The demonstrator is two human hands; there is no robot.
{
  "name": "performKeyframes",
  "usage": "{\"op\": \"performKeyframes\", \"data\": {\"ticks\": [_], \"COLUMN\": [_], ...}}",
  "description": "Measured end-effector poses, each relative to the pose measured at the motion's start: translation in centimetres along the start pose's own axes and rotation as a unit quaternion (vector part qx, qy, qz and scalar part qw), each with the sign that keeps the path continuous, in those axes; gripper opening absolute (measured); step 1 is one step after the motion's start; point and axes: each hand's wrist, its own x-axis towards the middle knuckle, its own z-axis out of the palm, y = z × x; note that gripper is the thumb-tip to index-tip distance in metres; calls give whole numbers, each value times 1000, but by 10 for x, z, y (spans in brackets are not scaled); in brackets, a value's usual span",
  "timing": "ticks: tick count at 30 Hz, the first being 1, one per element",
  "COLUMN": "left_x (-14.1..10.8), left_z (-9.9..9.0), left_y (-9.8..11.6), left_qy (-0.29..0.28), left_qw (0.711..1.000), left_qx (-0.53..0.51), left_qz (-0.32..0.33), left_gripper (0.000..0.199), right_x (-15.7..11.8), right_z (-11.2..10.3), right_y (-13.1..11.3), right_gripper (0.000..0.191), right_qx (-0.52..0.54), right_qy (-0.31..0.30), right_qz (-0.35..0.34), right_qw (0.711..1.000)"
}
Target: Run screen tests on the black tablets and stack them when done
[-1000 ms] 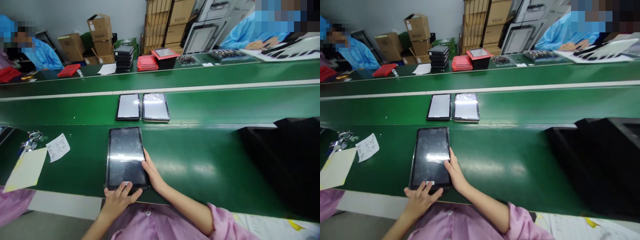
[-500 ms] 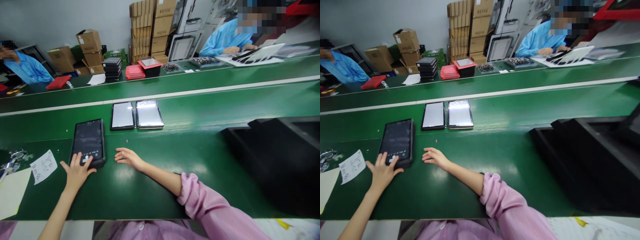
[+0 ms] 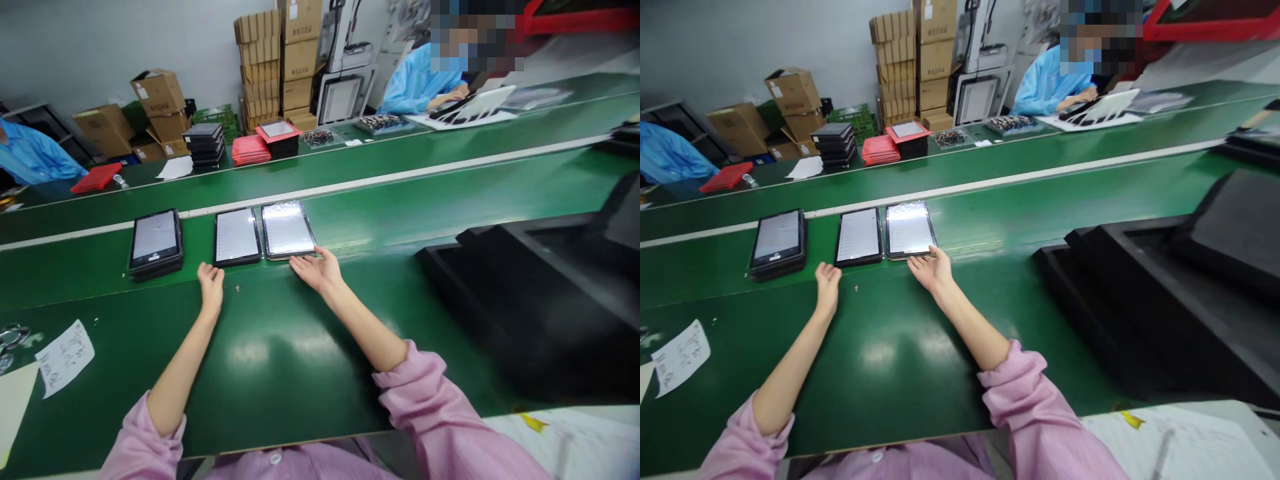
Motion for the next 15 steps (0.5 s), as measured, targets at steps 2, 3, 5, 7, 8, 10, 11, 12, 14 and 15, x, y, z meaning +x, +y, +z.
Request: {"op": "performKeyframes", "data": {"ticks": [2, 3, 5, 7, 8, 10, 11, 12, 14, 15], "left_x": [-2, 2, 14, 25, 29, 31, 30, 30, 28, 28], "left_z": [27, 36, 46, 48, 48, 45, 43, 41, 39, 39], "left_y": [-5, -4, 4, 13, 16, 18, 17, 15, 11, 10], "left_qy": [-35, -49, -68, -78, -82, -97, -106, -116, -135, -142], "left_qw": [995, 989, 974, 959, 952, 939, 933, 928, 922, 920], "left_qx": [-57, -86, -145, -196, -217, -247, -257, -263, -265, -262], "left_qz": [-74, -106, -157, -187, -199, -218, -227, -236, -250, -255], "left_gripper": [41, 29, 18, 22, 25, 25, 24, 23, 21, 21], "right_x": [6, 10, 16, 19, 21, 22, 22, 21, 19, 17], "right_z": [4, 5, 5, 3, 2, 0, -1, -2, -4, -6], "right_y": [-7, -9, -10, -10, -10, -9, -9, -8, -7, -7], "right_gripper": [44, 41, 30, 18, 13, 8, 9, 12, 20, 24], "right_qx": [33, 40, 38, 32, 29, 22, 18, 14, 5, 1], "right_qy": [-14, -19, -28, -46, -59, -89, -105, -120, -145, -154], "right_qz": [23, 24, 23, 20, 17, 10, 6, 3, -3, -7], "right_qw": [999, 999, 999, 998, 998, 996, 994, 993, 989, 988]}}
